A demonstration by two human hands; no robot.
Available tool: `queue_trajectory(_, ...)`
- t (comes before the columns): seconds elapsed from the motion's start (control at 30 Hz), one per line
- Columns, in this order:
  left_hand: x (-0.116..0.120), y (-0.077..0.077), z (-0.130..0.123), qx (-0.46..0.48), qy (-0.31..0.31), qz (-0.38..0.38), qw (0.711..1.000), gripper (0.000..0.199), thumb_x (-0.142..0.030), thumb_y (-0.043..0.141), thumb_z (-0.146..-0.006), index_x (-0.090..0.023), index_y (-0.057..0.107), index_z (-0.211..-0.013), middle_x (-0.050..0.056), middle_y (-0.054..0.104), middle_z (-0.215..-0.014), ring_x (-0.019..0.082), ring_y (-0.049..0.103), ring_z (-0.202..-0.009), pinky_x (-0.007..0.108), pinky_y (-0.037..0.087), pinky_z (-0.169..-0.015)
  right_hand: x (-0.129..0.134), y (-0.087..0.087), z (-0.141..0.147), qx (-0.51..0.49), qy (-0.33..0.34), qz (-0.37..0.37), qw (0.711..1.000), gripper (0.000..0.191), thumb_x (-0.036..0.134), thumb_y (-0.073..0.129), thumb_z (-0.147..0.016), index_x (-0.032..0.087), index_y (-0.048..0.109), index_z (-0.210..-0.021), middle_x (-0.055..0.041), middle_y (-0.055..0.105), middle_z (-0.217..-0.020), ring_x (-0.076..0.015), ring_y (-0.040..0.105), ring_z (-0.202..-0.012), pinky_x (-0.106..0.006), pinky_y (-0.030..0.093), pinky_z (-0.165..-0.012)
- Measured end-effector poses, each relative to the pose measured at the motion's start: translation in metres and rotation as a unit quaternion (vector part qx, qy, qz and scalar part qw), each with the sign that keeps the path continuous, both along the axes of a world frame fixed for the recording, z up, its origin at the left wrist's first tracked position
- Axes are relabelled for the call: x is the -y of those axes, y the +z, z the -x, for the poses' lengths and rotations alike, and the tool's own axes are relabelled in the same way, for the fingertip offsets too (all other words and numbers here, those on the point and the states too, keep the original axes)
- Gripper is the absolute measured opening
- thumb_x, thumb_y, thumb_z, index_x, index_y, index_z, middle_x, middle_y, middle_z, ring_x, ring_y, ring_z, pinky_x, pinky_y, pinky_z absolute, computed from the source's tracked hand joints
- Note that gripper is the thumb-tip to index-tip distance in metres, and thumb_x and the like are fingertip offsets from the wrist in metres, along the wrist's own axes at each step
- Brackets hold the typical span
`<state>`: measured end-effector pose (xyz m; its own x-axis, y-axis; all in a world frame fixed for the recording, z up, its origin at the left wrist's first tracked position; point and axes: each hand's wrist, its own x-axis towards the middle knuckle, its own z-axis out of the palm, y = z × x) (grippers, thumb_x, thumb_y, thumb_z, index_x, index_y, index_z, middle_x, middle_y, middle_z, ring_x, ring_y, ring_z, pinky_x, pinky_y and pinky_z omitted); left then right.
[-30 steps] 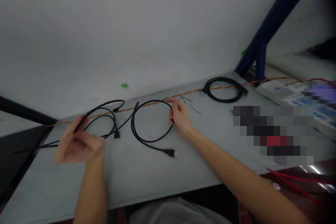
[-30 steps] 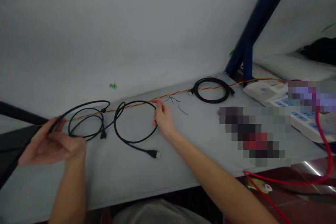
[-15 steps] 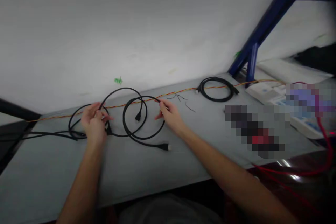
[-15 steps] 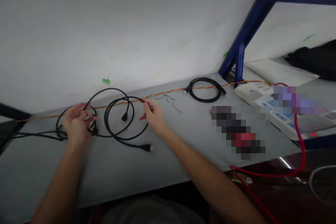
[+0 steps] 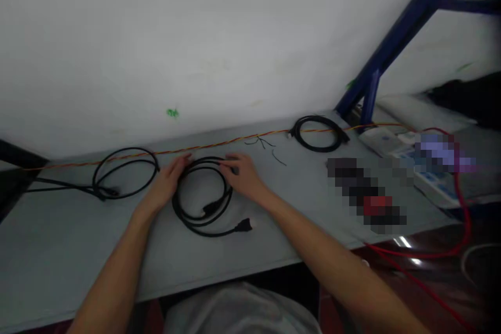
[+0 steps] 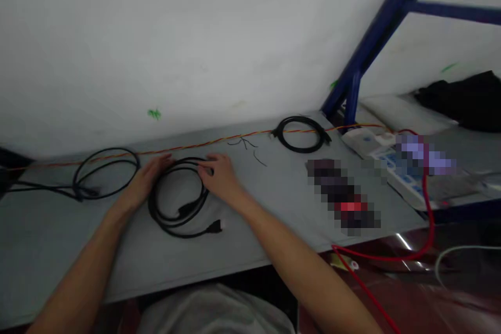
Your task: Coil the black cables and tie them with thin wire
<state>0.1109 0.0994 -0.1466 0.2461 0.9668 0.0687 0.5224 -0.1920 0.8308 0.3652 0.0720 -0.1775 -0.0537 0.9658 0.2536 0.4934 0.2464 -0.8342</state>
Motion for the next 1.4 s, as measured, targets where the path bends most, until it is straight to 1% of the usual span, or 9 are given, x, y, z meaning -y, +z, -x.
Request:
queue_trajectory(0.13,0.005,-0.009,-0.011,-0.113,-0.041,-0.099,0.988,0.056,-0.046,0.061,-0.095,-0.018,0.061,-0.143,0.015,0.066,-0.143,0.032,0.061,-0.134,0.055,0.043,-0.120,0.004,0.002,-0.001,0.104,-0.006,0.007,0.995,0.021,0.032,0.072,-0.094,0.031,0.084,-0.111,-0.0107,0.069,-0.128,-0.0325,0.052,-0.128,-0.051,0.038,-0.110)
queue_trajectory(0.3,0.009,-0.019,-0.028,-0.095,-0.034,-0.174,0.980,0.040,-0.030,0.053,-0.096,-0.018,0.067,-0.132,0.015,0.066,-0.141,0.029,0.061,-0.134,0.054,0.043,-0.120,0.003,0.007,-0.009,0.128,0.012,0.027,0.991,0.031,0.026,0.073,-0.092,0.029,0.079,-0.123,-0.0094,0.070,-0.126,-0.0310,0.059,-0.118,-0.049,0.039,-0.105)
queue_trajectory(0.6,0.014,-0.018,-0.039,-0.089,-0.073,-0.177,0.977,0.034,-0.025,0.057,-0.094,-0.025,0.075,-0.122,0.010,0.069,-0.139,0.030,0.062,-0.131,0.056,0.045,-0.118,0.014,0.024,-0.012,0.097,0.057,-0.073,0.991,0.018,0.025,0.065,-0.096,0.022,0.081,-0.105,-0.0087,0.070,-0.101,-0.0241,0.062,-0.099,-0.037,0.046,-0.090)
queue_trajectory(0.7,0.006,-0.026,-0.032,-0.091,-0.055,-0.167,0.980,0.038,-0.020,0.050,-0.095,-0.024,0.077,-0.119,0.010,0.070,-0.138,0.029,0.064,-0.129,0.057,0.047,-0.116,0.021,0.036,-0.014,0.122,0.114,-0.030,0.985,0.020,0.031,0.060,-0.100,0.024,0.078,-0.104,-0.0032,0.068,-0.081,-0.0200,0.060,-0.074,-0.033,0.043,-0.072)
queue_trajectory(0.77,0.001,-0.029,-0.027,-0.102,-0.045,-0.168,0.980,0.037,-0.022,0.051,-0.095,-0.024,0.078,-0.120,0.010,0.067,-0.142,0.030,0.062,-0.132,0.058,0.046,-0.117,0.023,0.041,-0.019,0.175,0.082,0.011,0.981,0.022,0.031,0.056,-0.102,0.023,0.075,-0.110,-0.0035,0.070,-0.078,-0.0205,0.060,-0.070,-0.032,0.039,-0.068)
queue_trajectory(0.9,-0.001,-0.029,-0.020,-0.134,-0.035,-0.171,0.975,0.036,-0.024,0.052,-0.096,-0.025,0.079,-0.119,0.009,0.066,-0.143,0.029,0.060,-0.134,0.054,0.045,-0.119,0.020,0.043,-0.032,0.287,-0.007,0.087,0.954,0.025,0.020,0.052,-0.099,0.018,0.069,-0.118,-0.0072,0.073,-0.085,-0.0217,0.063,-0.076,-0.031,0.037,-0.069)
queue_trajectory(1.0,0.002,-0.024,-0.021,-0.169,-0.030,-0.168,0.971,0.037,-0.024,0.051,-0.097,-0.029,0.078,-0.122,0.008,0.070,-0.137,0.029,0.061,-0.130,0.055,0.043,-0.118,0.018,0.043,-0.037,0.298,0.047,0.096,0.949,0.022,0.015,0.057,-0.095,0.019,0.070,-0.112,-0.0041,0.074,-0.085,-0.0192,0.063,-0.078,-0.028,0.037,-0.069)
queue_trajectory(1.23,0.006,-0.018,-0.024,-0.208,-0.014,-0.168,0.963,0.035,-0.024,0.051,-0.098,-0.031,0.076,-0.122,0.006,0.069,-0.138,0.030,0.059,-0.132,0.058,0.038,-0.114,0.021,0.039,-0.024,0.208,0.162,0.072,0.962,0.022,0.032,0.060,-0.102,0.022,0.075,-0.115,-0.0023,0.077,-0.092,-0.0162,0.066,-0.077,-0.026,0.041,-0.069)
queue_trajectory(1.4,0.006,-0.018,-0.024,-0.206,-0.012,-0.168,0.964,0.035,-0.023,0.052,-0.097,-0.031,0.076,-0.121,0.006,0.070,-0.137,0.030,0.060,-0.130,0.056,0.039,-0.114,0.020,0.034,-0.026,0.257,0.060,0.063,0.962,0.037,0.019,0.050,-0.102,0.018,0.063,-0.137,-0.0095,0.078,-0.106,-0.0222,0.070,-0.093,-0.029,0.046,-0.080)
